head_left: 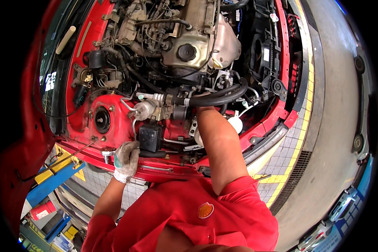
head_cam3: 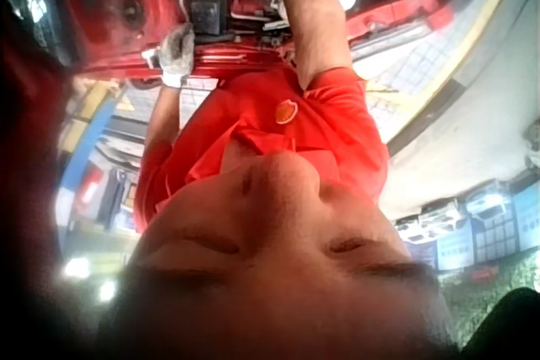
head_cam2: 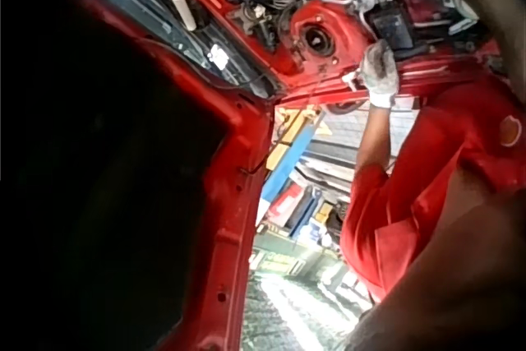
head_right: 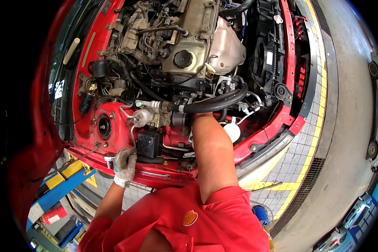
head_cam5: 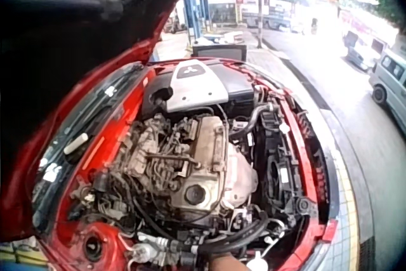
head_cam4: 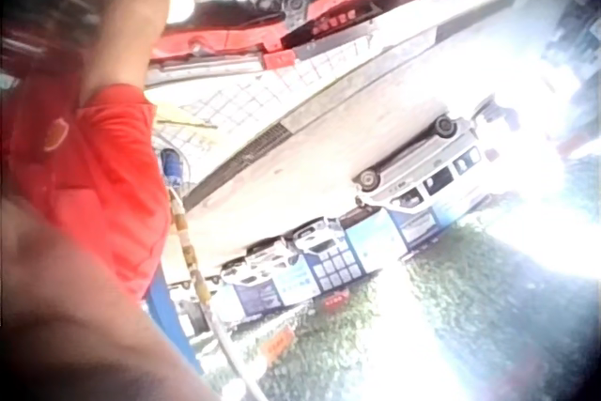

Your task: The person works on a red car's engine bay, using a wrench to tighten bolts and a belt tensioner tool to adjust the serpentine belt. They manipulate hoses and engine components with gloved hands throughout the process.

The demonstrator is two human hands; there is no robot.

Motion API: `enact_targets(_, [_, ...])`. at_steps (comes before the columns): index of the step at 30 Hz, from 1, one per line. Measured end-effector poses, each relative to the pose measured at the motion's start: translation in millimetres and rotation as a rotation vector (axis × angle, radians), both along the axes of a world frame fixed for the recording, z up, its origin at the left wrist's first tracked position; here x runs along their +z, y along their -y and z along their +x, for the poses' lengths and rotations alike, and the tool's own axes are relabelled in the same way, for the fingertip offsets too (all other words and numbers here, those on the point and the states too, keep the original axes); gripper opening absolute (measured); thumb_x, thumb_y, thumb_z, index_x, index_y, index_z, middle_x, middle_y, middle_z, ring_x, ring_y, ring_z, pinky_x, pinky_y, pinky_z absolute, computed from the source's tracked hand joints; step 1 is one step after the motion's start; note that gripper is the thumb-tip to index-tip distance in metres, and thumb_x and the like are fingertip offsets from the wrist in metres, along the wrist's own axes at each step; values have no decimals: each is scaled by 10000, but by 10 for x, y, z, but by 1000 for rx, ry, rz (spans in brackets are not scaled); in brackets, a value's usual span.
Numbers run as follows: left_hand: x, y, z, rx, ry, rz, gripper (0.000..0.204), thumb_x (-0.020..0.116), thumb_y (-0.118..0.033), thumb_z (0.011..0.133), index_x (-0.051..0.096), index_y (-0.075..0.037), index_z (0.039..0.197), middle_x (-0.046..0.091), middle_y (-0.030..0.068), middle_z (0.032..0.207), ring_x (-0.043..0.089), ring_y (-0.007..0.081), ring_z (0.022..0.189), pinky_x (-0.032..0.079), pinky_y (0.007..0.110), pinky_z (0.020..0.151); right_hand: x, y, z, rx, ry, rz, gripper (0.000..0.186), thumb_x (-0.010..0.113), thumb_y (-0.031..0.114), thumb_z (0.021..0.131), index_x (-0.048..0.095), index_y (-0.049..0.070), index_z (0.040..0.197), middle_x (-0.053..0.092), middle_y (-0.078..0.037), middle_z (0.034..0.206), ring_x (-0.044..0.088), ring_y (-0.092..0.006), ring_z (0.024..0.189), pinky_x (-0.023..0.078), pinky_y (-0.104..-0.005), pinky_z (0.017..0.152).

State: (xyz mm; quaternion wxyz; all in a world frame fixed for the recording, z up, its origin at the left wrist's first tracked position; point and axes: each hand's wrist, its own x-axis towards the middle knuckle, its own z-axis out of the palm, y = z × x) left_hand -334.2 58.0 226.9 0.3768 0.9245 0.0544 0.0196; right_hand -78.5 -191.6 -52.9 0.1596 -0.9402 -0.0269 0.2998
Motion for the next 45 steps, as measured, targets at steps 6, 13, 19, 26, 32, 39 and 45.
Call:
enact_targets(6, [-36, 58, 38, 22, 41, 5, 196, 668, 16, 878, 693, 2, 1071, 729, 190, 1015, 714, 367, 914, 580, 432, 826, 19, -27, 26, -1, 8, 4, 371, 441, 230, 1014, 683, 105, 1267, 681, -158, 1299, 654, -313, 1163, 520, -398, 1003])
enact_targets(13, [-33, 72, 10, 22, 22, 16, 195, 674, 9, 876, 689, -2, 1070, 728, 190, 1016, 710, 377, 929, 576, 445, 832, 33, 4, 1, 16, 0, 13, 372, 436, 234, 1016, 680, 106, 1266, 681, -156, 1296, 653, -310, 1158, 519, -397, 999])
enact_targets(19, [3, 54, 29, 29, 30, 44, 235, 669, -25, 885, 695, -6, 1117, 720, 197, 1021, 697, 387, 938, 565, 462, 839, 77, -8, 19, 57, 36, 1, 372, 432, 236, 1018, 678, 107, 1265, 682, -154, 1294, 653, -309, 1153, 519, -396, 997])
enact_targets(26, [47, -8, -103, 107, 109, 69, 308, 618, -59, 941, 673, -50, 1244, 674, 165, 1098, 673, 369, 929, 553, 447, 815, 194, 75, 123, 130, 62, -43, 372, 427, 240, 1020, 675, 108, 1264, 682, -152, 1291, 652, -306, 1148, 518, -395, 993])
enact_targets(32, [200, 14, -17, 191, 30, -37, 245, 604, -101, 956, 675, -14, 1174, 694, 200, 1056, 681, 405, 959, 549, 472, 840, 182, 281, 131, 96, 72, -54, 373, 422, 242, 1022, 672, 109, 1264, 682, -150, 1289, 652, -304, 1144, 518, -394, 990])
enact_targets(39, [246, -118, 1010, -146, 396, 453, 229, 557, -160, 1011, 669, -3, 1135, 690, 182, 1120, 667, 374, 1042, 557, 472, 875, 37, 271, -52, 150, 4, -25, 373, 417, 246, 1024, 669, 110, 1263, 682, -148, 1286, 652, -302, 1139, 517, -393, 987])
enact_targets(45, [-263, -30, 2692, -174, -394, 344, 297, 552, -213, 969, 712, -29, 1139, 715, 219, 1162, 682, 406, 1059, 545, 466, 877, 1614, 475, -314, 838, 198, -165, 353, 517, 178, 963, 710, 70, 1239, 698, -197, 1230, 677, -345, 1136, 525, -423, 1005])
